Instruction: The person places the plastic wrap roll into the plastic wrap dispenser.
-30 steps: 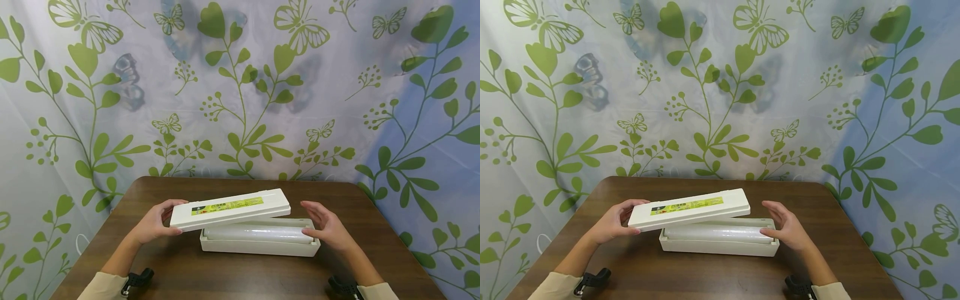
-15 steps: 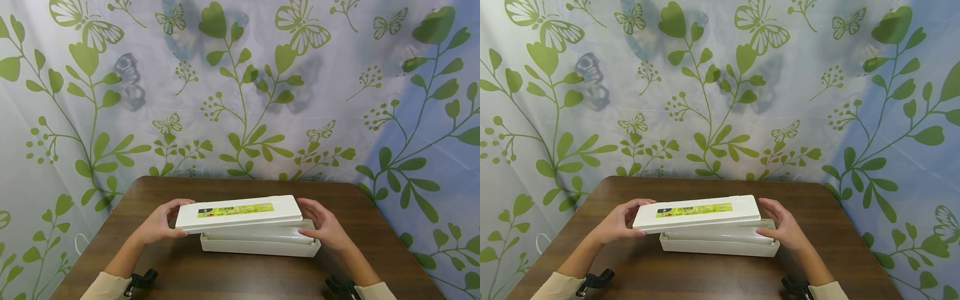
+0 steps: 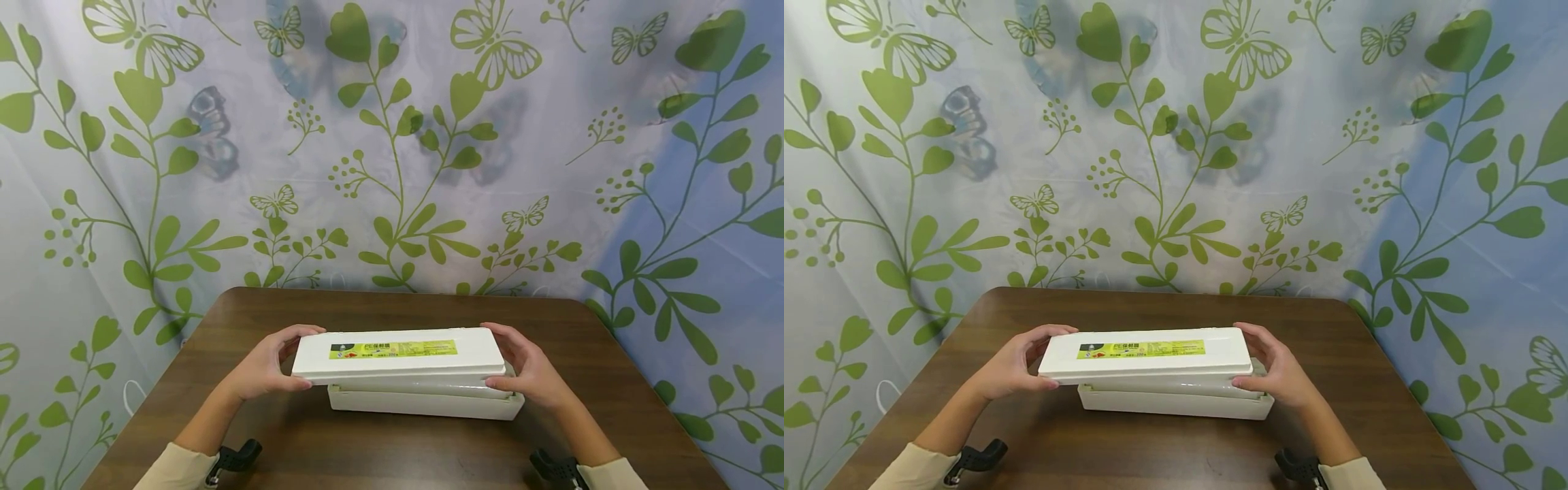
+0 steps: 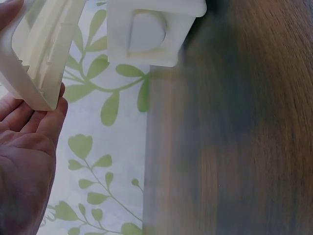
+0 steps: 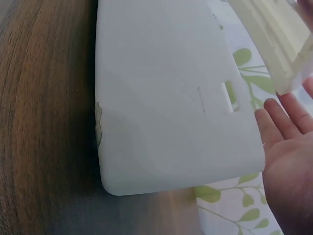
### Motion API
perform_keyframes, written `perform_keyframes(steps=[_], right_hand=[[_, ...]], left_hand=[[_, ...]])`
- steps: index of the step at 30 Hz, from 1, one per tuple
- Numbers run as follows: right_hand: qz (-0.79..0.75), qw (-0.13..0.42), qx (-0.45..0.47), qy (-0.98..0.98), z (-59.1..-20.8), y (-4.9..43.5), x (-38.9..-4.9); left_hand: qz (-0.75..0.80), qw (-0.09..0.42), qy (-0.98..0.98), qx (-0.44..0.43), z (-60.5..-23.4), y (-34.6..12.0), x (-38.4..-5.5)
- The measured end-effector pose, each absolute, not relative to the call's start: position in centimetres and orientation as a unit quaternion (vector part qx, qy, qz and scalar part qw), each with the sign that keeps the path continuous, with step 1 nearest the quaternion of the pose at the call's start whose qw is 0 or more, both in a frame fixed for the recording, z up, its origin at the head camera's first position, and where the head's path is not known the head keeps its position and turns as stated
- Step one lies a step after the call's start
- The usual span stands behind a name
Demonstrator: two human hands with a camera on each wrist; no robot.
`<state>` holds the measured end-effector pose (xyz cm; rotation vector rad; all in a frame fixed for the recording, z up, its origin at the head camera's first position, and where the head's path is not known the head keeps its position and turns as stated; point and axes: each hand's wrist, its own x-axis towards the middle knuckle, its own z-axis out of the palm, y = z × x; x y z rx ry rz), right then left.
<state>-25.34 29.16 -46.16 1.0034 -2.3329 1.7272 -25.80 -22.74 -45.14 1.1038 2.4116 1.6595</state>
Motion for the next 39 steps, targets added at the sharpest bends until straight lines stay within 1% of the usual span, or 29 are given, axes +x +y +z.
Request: perform_keyframes(steps=[26, 39], right_hand=[[0.577, -0.019, 0.355, -0.736, -44.9, 29.0, -25.0], [0.567, -0.024, 0.357, -0.742, -44.8, 29.2, -24.7]], left_hand=[[0.53, 0.021, 0.76, 0.374, -44.5, -22.0, -25.7], [0.529, 0.035, 0.76, 0.375, -44.5, -21.8, -26.0]])
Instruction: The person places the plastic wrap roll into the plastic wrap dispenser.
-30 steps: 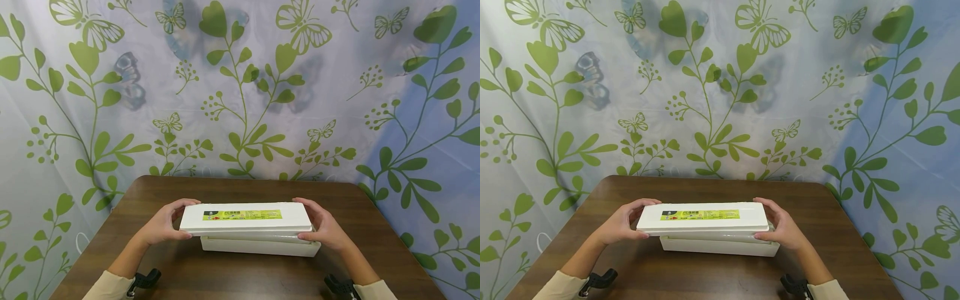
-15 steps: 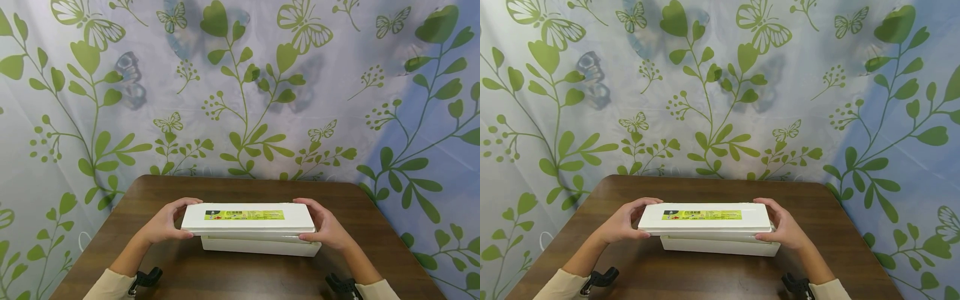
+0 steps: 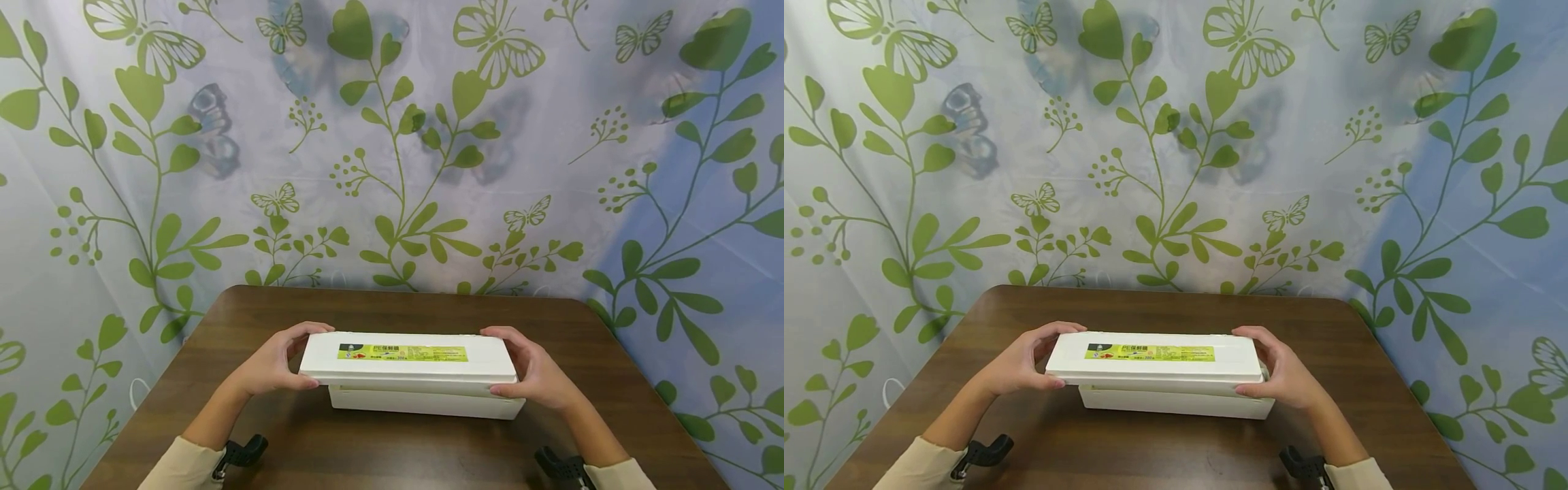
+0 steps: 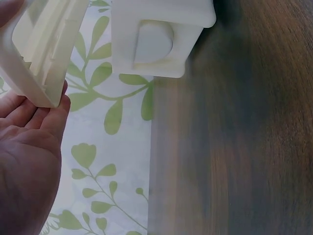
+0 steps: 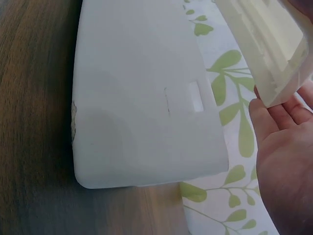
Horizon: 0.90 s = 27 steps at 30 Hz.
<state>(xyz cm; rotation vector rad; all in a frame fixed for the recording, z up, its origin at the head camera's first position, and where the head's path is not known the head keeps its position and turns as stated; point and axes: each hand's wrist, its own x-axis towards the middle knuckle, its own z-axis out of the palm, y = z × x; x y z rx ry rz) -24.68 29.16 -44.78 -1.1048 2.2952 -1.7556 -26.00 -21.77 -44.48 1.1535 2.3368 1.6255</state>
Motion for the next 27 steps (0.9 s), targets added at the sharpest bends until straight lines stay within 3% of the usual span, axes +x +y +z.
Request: perform_keyframes(steps=[8, 27], right_hand=[[-0.557, 0.021, -0.356, 0.75, -44.8, 29.5, -24.7], [-0.526, 0.015, -0.328, 0.784, -45.6, 31.5, -24.9]], left_hand=[[0.528, 0.047, 0.763, 0.37, -44.5, -21.4, -26.3], [0.499, 0.021, 0.785, 0.367, -45.2, -19.4, -27.1]])
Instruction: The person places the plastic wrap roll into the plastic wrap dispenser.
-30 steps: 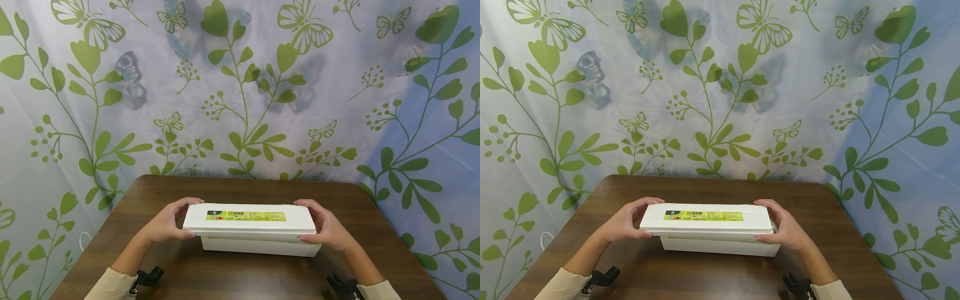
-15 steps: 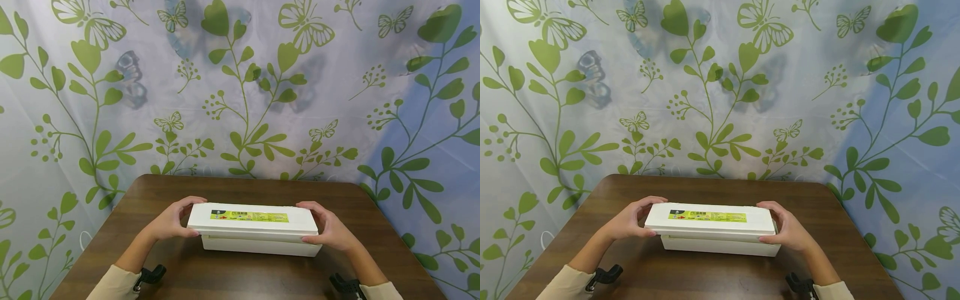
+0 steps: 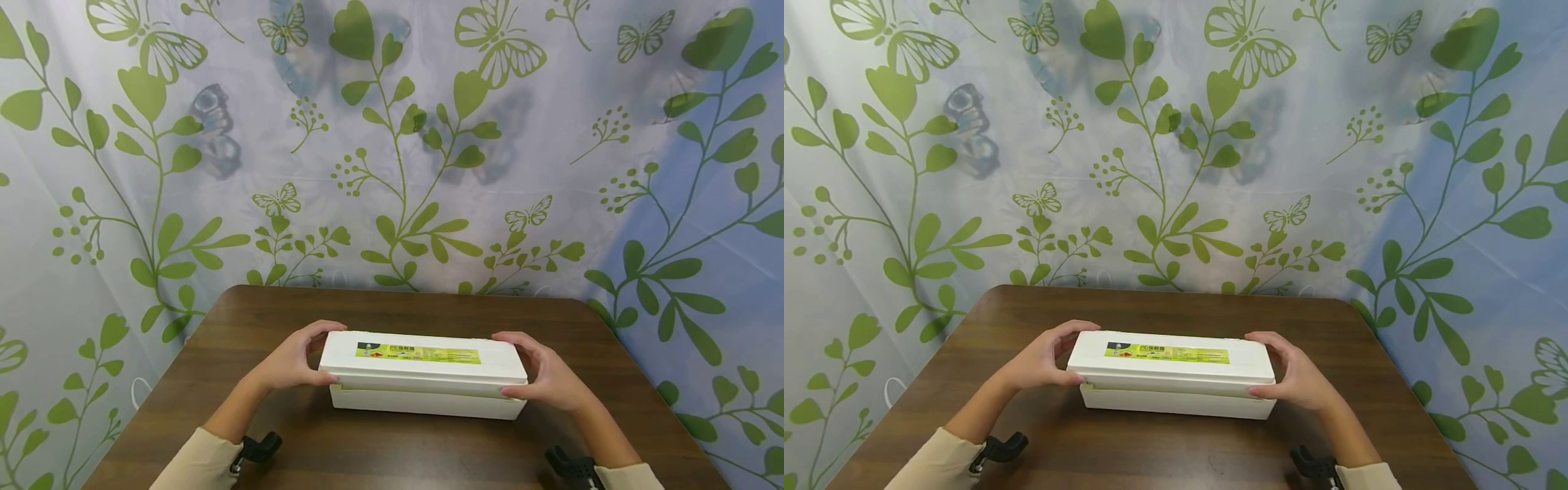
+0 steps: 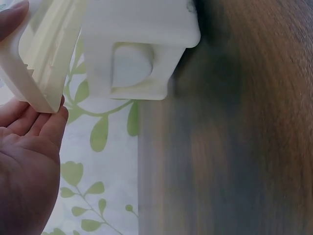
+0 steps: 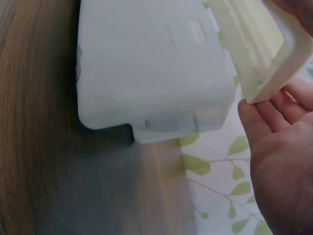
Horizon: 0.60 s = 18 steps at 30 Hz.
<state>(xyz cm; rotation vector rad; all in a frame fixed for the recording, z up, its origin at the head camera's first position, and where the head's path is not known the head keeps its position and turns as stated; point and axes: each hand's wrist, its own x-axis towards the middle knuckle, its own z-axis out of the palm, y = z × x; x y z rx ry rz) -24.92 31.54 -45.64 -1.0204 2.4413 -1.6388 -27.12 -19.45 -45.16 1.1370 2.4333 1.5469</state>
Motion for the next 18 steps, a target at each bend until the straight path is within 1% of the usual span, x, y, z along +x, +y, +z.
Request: perform_keyframes(steps=[9, 18], right_hand=[[-0.519, 0.008, -0.315, 0.794, -46.2, 32.4, -25.0], [-0.537, 0.014, -0.302, 0.787, -46.5, 32.8, -25.0]], left_hand=[[0.508, 0.02, 0.783, 0.359, -46.0, -18.6, -27.5], [0.511, 0.022, 0.786, 0.349, -46.3, -17.9, -27.6]])
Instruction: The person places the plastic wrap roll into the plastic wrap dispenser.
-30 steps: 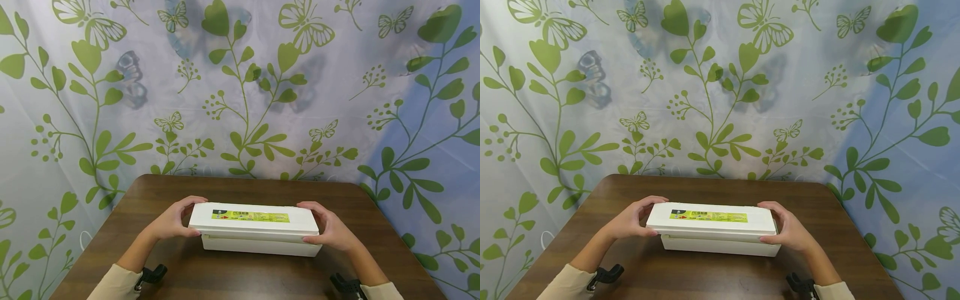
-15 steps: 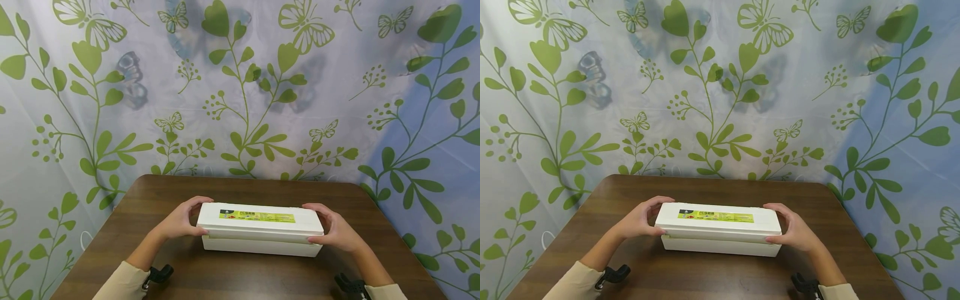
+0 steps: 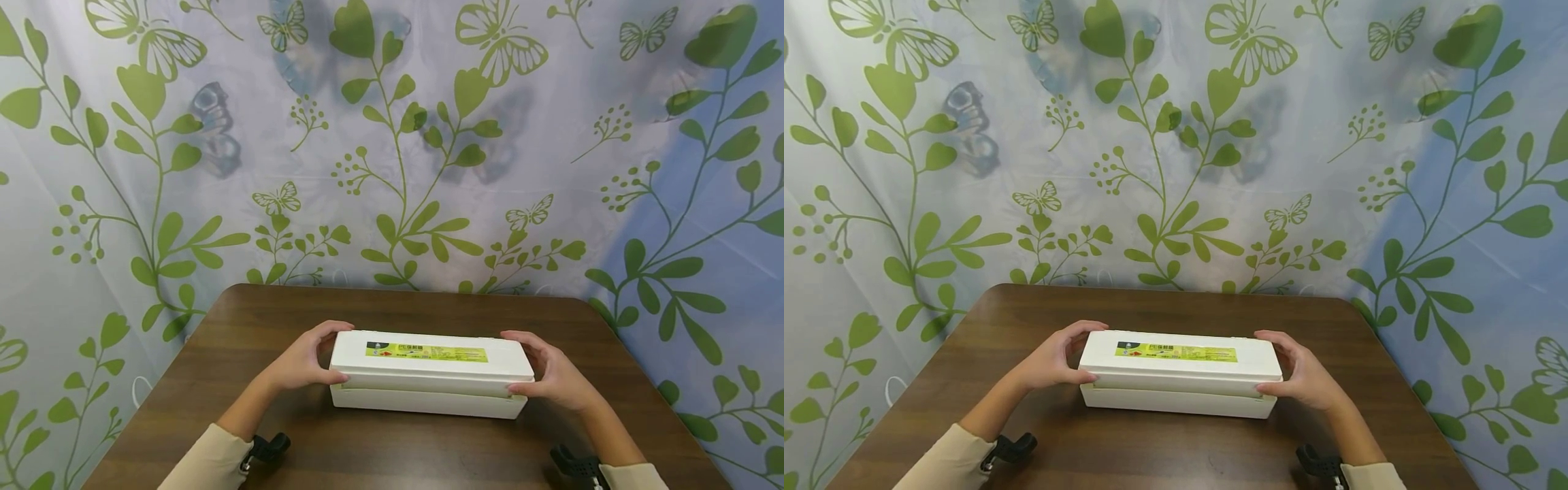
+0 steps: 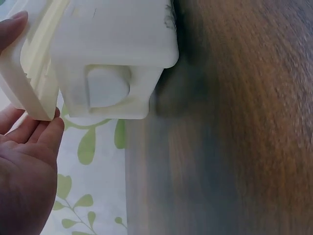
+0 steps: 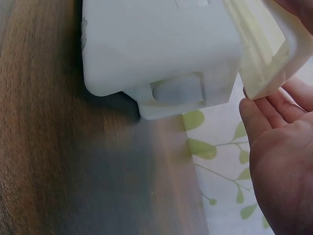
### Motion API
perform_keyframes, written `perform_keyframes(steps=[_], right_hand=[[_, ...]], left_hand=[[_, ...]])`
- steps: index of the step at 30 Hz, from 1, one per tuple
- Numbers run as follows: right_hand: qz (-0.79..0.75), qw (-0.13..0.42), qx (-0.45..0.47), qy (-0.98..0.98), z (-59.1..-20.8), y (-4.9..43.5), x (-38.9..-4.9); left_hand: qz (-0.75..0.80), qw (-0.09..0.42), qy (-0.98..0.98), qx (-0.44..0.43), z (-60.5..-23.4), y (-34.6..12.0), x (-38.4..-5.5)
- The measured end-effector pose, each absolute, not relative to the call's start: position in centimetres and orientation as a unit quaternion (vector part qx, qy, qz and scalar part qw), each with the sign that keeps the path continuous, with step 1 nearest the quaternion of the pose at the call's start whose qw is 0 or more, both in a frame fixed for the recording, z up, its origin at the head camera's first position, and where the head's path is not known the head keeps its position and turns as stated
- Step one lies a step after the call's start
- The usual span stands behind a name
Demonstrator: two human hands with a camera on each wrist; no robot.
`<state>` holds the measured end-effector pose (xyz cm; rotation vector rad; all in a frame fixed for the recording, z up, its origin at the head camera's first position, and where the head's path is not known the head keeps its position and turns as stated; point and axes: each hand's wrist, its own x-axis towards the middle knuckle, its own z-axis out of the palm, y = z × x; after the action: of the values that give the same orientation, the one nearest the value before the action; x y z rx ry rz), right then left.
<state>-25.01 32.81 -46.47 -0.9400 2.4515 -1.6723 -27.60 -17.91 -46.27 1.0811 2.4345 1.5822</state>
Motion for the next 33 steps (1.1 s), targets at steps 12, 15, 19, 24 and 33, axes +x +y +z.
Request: perform_keyframes(steps=[12, 15, 19, 24, 33], right_hand=[[-0.57, 0.034, -0.289, 0.768, -47.1, 33.0, -25.4], [-0.578, 0.04, -0.284, 0.764, -47.5, 33.1, -25.5], [-0.584, 0.046, -0.276, 0.762, -47.8, 33.3, -25.5], [-0.587, 0.055, -0.284, 0.757, -48.3, 33.4, -25.6], [-0.588, 0.067, -0.287, 0.753, -48.9, 33.3, -25.5]], left_hand=[[0.504, 0.031, 0.797, 0.33, -47.2, -17.7, -28.4], [0.513, 0.042, 0.792, 0.328, -47.5, -17.7, -28.6], [0.521, 0.051, 0.787, 0.328, -47.8, -17.7, -28.6], [0.522, 0.056, 0.785, 0.328, -47.8, -17.6, -28.5], [0.527, 0.057, 0.781, 0.33, -48.1, -18.0, -28.4]])
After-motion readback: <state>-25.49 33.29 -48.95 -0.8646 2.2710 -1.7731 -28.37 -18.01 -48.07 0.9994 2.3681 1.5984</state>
